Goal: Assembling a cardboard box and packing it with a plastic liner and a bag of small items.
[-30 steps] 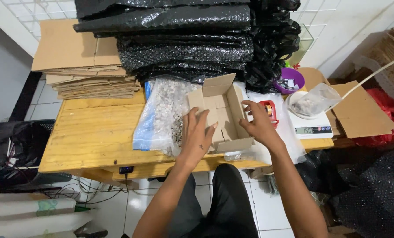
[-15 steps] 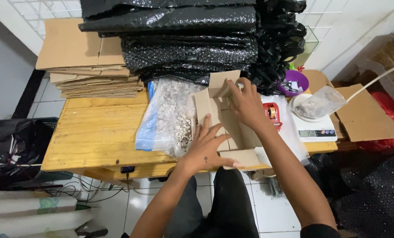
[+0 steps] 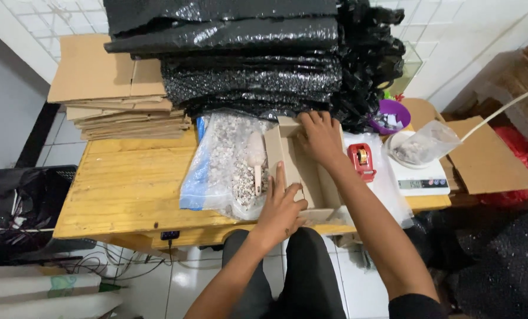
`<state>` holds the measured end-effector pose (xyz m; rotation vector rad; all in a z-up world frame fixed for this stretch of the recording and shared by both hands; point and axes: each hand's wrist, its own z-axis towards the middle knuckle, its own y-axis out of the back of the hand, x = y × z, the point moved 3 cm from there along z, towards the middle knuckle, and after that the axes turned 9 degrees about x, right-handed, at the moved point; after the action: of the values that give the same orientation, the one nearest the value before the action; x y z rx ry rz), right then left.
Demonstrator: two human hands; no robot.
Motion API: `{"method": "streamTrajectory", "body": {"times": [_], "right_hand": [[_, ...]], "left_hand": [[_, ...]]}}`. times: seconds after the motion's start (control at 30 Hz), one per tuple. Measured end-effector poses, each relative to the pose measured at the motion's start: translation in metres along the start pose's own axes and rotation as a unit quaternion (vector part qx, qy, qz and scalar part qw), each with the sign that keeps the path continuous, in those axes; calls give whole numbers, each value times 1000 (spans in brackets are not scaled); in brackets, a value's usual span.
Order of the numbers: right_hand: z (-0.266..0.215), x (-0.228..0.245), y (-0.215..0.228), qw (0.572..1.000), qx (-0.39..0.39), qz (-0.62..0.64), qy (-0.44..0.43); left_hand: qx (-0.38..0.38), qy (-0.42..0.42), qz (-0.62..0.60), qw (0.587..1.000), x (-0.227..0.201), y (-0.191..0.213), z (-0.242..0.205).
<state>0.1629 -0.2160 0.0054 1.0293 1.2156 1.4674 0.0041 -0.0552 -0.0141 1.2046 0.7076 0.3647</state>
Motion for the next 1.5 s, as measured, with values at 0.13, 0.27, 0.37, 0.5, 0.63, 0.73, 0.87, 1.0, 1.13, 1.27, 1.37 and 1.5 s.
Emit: {"method": "streamTrajectory", "body": {"times": [0.13,0.27,0.37,0.5,0.63,0.73,0.87,1.0,1.13,1.27,1.37,1.5], "right_hand": [[12,-5,-24,999,-18,-45,15],[7,1,-7,999,10,-21,27],[13,0,-9,999,24,11,28],[19,-2,-13,998,52,-3,35],[21,0,-9,997,67,-11,23],[23,2,-8,996,74,-19,36],[23,4,-1,996,67,-53,31],[19,1,7,994,59,-89,13],[16,-2,6,996,47,-70,13],[19,-13,-6,996,32,-81,17],[21,-23,-15,996,16,-84,22],[20,-27,-20,998,23,-58,22]], "left_hand": [[-23,-12,32,999,2,-10,0],[-33,-12,40,999,2,-16,1],[-38,-13,45,998,0,-19,-1],[-56,-32,33,997,-1,-18,-3],[-62,-11,-108,992,-12,-1,-7],[-98,-43,-63,992,2,-24,-7],[-116,-54,-84,988,5,-22,-7],[-124,-61,-115,984,8,-19,-5],[-113,-52,-119,985,3,-19,-1],[-107,-45,-132,984,1,-21,1],[-97,-42,-137,985,0,-18,7],[-64,-18,-126,990,1,-24,11]]}}
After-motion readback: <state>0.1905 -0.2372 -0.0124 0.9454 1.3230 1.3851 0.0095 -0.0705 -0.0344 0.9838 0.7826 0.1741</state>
